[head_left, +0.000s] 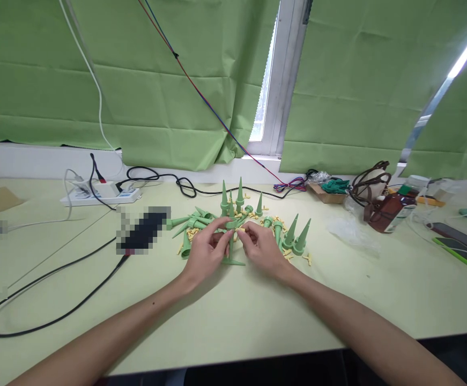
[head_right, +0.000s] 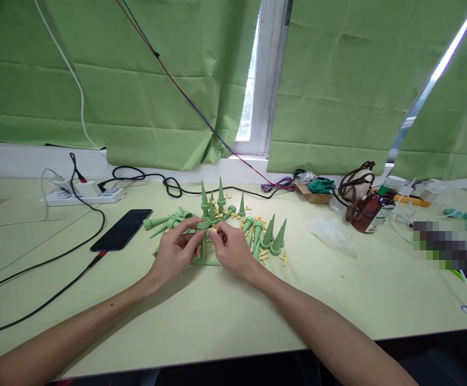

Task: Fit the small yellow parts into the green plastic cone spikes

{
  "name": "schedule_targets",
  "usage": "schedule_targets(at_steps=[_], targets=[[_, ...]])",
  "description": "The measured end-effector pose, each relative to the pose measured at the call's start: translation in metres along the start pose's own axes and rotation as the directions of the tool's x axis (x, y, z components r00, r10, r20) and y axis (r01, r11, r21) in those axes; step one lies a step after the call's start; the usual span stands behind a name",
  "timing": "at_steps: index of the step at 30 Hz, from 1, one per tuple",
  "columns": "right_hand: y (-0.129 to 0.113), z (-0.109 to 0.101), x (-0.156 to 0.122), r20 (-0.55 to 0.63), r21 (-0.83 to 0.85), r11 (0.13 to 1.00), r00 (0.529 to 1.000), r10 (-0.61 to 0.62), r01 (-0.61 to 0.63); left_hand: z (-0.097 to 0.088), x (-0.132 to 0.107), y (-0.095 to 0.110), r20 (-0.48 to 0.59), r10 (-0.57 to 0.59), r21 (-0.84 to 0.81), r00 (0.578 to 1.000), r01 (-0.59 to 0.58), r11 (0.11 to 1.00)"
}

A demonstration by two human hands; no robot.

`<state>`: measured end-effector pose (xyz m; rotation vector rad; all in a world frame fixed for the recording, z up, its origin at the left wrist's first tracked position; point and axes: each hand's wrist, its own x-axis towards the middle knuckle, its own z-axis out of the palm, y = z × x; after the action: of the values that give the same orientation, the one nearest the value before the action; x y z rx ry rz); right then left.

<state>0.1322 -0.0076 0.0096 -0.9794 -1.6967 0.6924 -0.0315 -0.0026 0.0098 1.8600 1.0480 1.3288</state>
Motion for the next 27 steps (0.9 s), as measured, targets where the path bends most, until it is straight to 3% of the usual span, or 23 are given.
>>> schedule_targets(at_steps=[4, 8, 16, 27], targets=[[-0.004, 0.002, 0.002, 0.148, 0.384, 0.894, 0.971, 0.187, -0.231, 0.0, -0.001, -0.004, 0.001, 0.064, 0.056, 0.998, -0.063, 0.996], [-0.007, 0.002, 0.003, 0.217, 0.554, 0.759, 0.94, 0.264, -0.341, 0.0, 0.0, -0.003, -0.005, 0.127, 0.057, 0.992, -0.126, 0.99], [-0.005, 0.002, 0.002, 0.25, 0.578, 0.723, 0.926, 0.284, -0.378, -0.001, 0.0, 0.004, 0.022, 0.033, 0.031, 0.999, -0.034, 0.999], [-0.001, 0.001, 0.004, 0.22, 0.516, 0.809, 0.957, 0.191, -0.28, 0.0, 0.002, 0.009, 0.062, -0.135, -0.156, 0.989, 0.143, 0.977]])
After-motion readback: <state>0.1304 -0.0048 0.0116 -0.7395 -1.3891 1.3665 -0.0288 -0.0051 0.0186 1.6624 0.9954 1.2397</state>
